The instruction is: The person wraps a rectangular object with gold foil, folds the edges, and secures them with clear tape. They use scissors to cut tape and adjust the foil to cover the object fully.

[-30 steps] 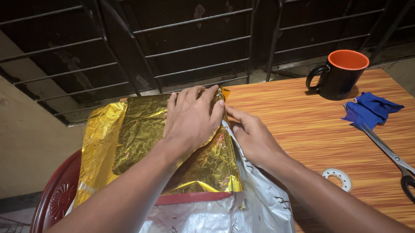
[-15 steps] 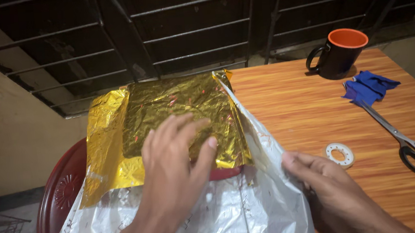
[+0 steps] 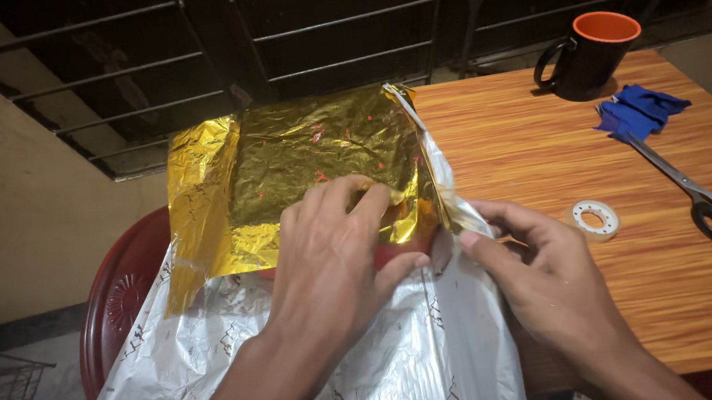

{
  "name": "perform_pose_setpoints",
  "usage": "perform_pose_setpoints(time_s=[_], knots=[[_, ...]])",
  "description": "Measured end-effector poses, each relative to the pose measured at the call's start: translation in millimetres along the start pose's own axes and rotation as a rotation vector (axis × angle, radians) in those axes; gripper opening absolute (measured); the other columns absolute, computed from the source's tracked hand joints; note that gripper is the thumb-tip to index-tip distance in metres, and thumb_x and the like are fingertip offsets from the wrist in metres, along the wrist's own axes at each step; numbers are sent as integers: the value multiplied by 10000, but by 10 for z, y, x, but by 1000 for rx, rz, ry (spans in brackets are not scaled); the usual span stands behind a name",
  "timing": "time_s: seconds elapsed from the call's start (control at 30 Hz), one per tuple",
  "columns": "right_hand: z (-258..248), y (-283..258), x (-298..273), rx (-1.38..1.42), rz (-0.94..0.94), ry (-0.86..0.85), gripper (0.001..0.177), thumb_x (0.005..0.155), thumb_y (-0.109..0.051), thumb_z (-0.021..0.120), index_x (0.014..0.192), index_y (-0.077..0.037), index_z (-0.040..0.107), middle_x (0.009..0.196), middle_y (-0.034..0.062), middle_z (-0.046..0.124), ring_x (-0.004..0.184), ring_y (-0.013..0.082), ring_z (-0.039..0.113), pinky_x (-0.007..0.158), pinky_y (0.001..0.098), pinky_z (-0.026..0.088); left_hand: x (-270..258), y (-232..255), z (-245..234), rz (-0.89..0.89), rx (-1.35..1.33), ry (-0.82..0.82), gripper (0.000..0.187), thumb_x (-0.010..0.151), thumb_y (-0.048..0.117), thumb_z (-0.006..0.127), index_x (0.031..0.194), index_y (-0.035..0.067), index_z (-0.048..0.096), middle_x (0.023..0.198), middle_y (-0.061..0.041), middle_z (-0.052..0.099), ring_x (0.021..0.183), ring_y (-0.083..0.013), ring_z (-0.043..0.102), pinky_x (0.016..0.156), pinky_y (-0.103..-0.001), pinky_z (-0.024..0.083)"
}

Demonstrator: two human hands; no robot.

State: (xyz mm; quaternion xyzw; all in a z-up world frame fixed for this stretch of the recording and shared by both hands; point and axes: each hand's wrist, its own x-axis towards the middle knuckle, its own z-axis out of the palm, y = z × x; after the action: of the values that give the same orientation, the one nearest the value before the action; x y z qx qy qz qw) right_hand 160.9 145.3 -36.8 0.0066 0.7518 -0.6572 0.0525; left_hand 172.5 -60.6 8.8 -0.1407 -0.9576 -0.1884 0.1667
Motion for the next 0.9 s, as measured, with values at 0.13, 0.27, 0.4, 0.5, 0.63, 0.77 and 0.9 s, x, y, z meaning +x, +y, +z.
perform_pose_setpoints(time_s=[0.13, 0.27, 0.4, 0.5, 0.63, 0.77, 0.9], knots=[[124, -31, -44, -15, -91, -12, 406, 927, -132, 728, 1312, -7, 739, 823, 33, 690, 584, 55, 551, 459, 214, 416, 53, -8, -4, -52, 19, -85, 772, 683, 376, 841, 1406, 243, 608, 1274, -132, 584, 1219, -307, 517, 984, -501, 374], [156, 8, -52, 85, -35, 48, 320, 914, -136, 703, 1198, 10, 711, 832, 21, 692, 611, 47, 613, 485, 205, 474, 92, -83, 54, 260, 75, 130, 725, 694, 498, 825, 1313, 182, 619, 1305, -241, 549, 1277, -399, 464, 1024, -592, 309], [136, 73, -41, 143, 82, 137, 249, 945, -184, 711, 1091, 17, 688, 819, 52, 678, 618, 60, 592, 500, 210, 456, 118, -172, 71, 220, 90, 11, 720, 755, 625, 760, 1279, 155, 612, 1341, -212, 546, 1322, -374, 464, 1094, -640, 254], [101, 62, -29, 48, 128, 145, 272, 941, -229, 714, 1065, 11, 681, 774, 112, 650, 561, 112, 540, 459, 252, 415, 107, -227, 29, 197, 52, -42, 814, 777, 687, 735, 1327, 108, 578, 1360, -177, 563, 1351, -340, 497, 1147, -630, 282], [167, -13, 61, 162, -7, 128, 355, 869, -117, 735, 1160, 32, 597, 888, 51, 695, 688, 28, 678, 574, 177, 546, 127, -261, 41, 280, 31, -22, 737, 808, 543, 754, 1391, 142, 550, 1339, -200, 549, 1304, -367, 487, 1114, -626, 284], [201, -98, 77, -3, -3, 73, 545, 892, -94, 704, 1428, -58, 611, 833, 55, 684, 518, 96, 550, 397, 266, 420, 131, -367, 26, 316, 162, -58, 685, 736, 347, 820, 1358, 199, 574, 1406, -171, 533, 1325, -336, 489, 1114, -587, 292], [299, -204, 66, -76, -64, 22, 573, 841, -59, 650, 1414, -86, 629, 763, 19, 617, 502, 56, 528, 410, 240, 405, 65, -489, -31, 277, 138, -61, 704, 673, 301, 851, 1317, 181, 595, 1377, -163, 553, 1288, -336, 509, 1107, -558, 317]])
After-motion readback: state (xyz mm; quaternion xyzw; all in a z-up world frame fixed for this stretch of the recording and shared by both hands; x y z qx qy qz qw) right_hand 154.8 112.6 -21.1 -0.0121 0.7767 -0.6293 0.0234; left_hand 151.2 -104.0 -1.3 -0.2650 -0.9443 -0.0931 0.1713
